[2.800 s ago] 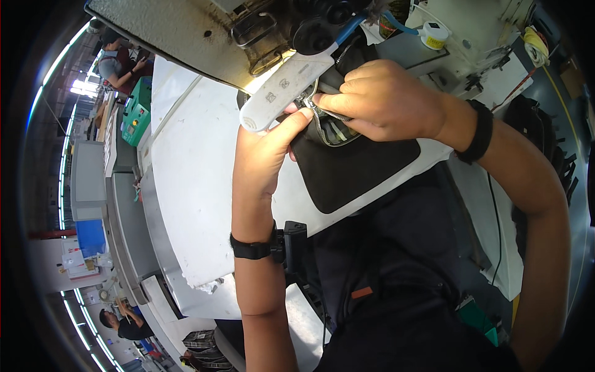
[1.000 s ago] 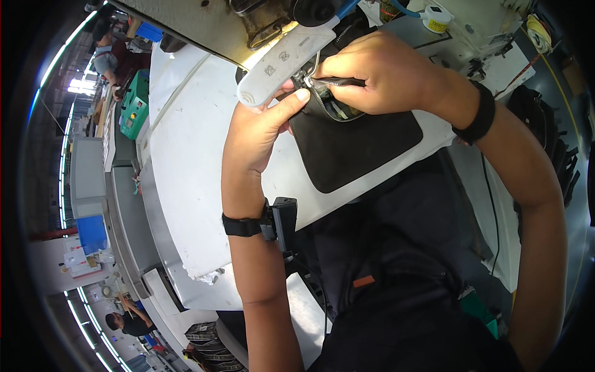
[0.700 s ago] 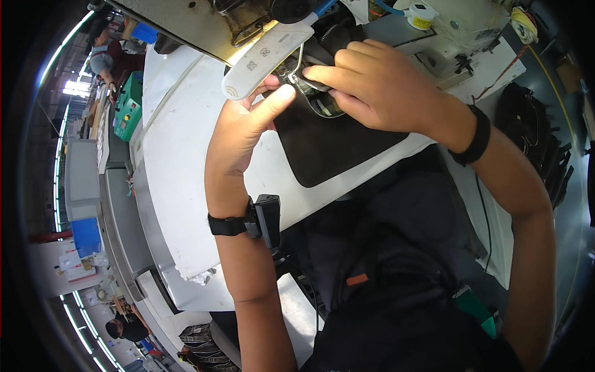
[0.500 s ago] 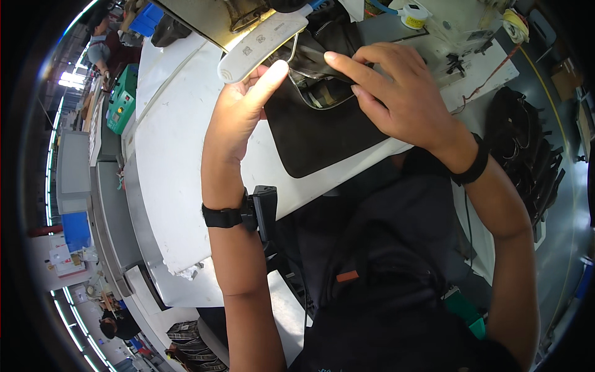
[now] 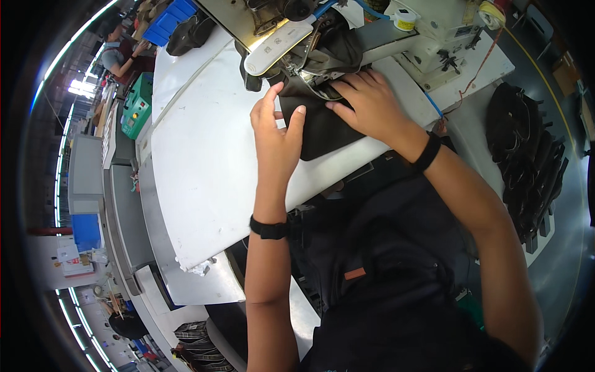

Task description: The recorder is sewing a bag using an industrial sewing machine.

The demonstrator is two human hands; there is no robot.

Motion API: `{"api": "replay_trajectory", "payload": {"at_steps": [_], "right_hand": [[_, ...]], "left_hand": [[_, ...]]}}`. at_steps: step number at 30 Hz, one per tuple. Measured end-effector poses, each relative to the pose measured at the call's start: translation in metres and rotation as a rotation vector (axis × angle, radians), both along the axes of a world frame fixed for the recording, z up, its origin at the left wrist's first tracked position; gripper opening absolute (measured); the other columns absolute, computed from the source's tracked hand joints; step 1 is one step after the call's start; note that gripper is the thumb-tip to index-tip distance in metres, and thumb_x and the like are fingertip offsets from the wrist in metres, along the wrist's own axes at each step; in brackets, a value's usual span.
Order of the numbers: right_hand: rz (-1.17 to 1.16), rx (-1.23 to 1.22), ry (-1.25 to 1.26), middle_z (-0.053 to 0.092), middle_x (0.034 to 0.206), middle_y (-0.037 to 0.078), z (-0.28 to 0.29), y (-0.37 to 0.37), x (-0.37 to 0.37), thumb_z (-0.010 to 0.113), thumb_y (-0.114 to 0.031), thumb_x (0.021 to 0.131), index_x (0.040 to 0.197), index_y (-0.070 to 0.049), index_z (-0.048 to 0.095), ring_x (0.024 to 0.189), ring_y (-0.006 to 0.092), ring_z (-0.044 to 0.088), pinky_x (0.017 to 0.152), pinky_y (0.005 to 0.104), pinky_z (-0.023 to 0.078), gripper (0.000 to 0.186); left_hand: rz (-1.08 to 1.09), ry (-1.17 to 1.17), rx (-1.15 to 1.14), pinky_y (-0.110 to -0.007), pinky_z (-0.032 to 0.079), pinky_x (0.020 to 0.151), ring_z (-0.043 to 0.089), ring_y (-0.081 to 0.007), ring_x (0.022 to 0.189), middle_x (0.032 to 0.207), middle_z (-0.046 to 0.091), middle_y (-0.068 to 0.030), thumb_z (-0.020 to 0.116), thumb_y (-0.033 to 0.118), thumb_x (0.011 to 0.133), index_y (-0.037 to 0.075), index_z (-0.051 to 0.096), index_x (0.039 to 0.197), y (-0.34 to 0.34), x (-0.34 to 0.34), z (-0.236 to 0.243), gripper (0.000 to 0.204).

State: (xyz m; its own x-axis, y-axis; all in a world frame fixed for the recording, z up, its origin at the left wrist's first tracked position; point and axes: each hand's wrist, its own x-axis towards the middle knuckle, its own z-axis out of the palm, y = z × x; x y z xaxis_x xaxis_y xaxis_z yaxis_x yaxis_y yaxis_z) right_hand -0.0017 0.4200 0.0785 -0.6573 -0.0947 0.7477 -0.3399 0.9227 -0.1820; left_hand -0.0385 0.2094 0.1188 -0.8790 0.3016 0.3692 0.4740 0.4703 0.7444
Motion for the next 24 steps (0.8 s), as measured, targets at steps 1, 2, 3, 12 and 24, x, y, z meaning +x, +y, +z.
{"api": "replay_trajectory", "payload": {"at_steps": [1, 2, 3, 12, 24], "right_hand": [[-0.002, 0.006, 0.007, 0.072, 0.113, 0.011, -0.002, 0.000, -0.003, 0.071, -0.024, 0.094, 0.114, -0.006, 0.074, 0.110, 0.0291, 0.066, 0.103, 0.0457, 0.046, 0.026], [-0.013, 0.007, -0.067, 0.072, 0.111, 0.011, -0.002, 0.001, -0.003, 0.070, -0.024, 0.095, 0.111, -0.007, 0.074, 0.109, 0.0291, 0.067, 0.103, 0.0460, 0.047, 0.024], [0.006, 0.010, -0.040, 0.073, 0.109, 0.010, 0.000, 0.001, -0.001, 0.069, -0.024, 0.096, 0.107, -0.007, 0.075, 0.108, 0.0288, 0.067, 0.103, 0.0455, 0.046, 0.021], [0.120, -0.643, -0.550, 0.054, 0.053, 0.013, 0.062, -0.033, 0.032, 0.060, -0.038, 0.106, 0.069, 0.002, 0.060, 0.048, 0.0265, 0.051, 0.054, 0.0466, 0.041, 0.054], [0.211, -0.351, -0.178, 0.066, 0.081, 0.006, 0.027, -0.042, 0.061, 0.077, -0.038, 0.097, 0.075, -0.007, 0.069, 0.097, 0.0270, 0.063, 0.098, 0.0501, 0.040, 0.039]], "left_hand": [[0.057, 0.037, -0.088, -0.038, 0.057, 0.089, 0.060, -0.0223, 0.104, 0.130, 0.062, -0.0189, 0.069, 0.011, 0.099, 0.011, 0.053, 0.154, 0.003, 0.001, -0.002, 0.057], [-0.003, -0.007, 0.008, -0.039, 0.056, 0.093, 0.064, -0.0253, 0.104, 0.130, 0.065, -0.0209, 0.068, 0.009, 0.099, 0.010, 0.053, 0.154, 0.004, 0.003, -0.002, 0.057], [-0.038, -0.122, 0.085, -0.041, 0.055, 0.097, 0.068, -0.0282, 0.105, 0.129, 0.069, -0.0229, 0.066, 0.007, 0.099, 0.008, 0.052, 0.154, 0.005, 0.004, 0.000, 0.057], [-0.109, -0.055, -0.288, -0.039, 0.054, 0.101, 0.073, -0.0354, 0.112, 0.119, 0.076, -0.0254, 0.061, 0.015, 0.090, -0.003, 0.070, 0.132, -0.016, -0.011, 0.080, 0.046], [-0.141, 0.430, -0.452, -0.048, 0.051, 0.101, 0.065, -0.0392, 0.117, 0.126, 0.070, -0.0190, 0.073, 0.014, 0.095, 0.001, 0.064, 0.129, -0.005, 0.005, 0.053, 0.037]]}}
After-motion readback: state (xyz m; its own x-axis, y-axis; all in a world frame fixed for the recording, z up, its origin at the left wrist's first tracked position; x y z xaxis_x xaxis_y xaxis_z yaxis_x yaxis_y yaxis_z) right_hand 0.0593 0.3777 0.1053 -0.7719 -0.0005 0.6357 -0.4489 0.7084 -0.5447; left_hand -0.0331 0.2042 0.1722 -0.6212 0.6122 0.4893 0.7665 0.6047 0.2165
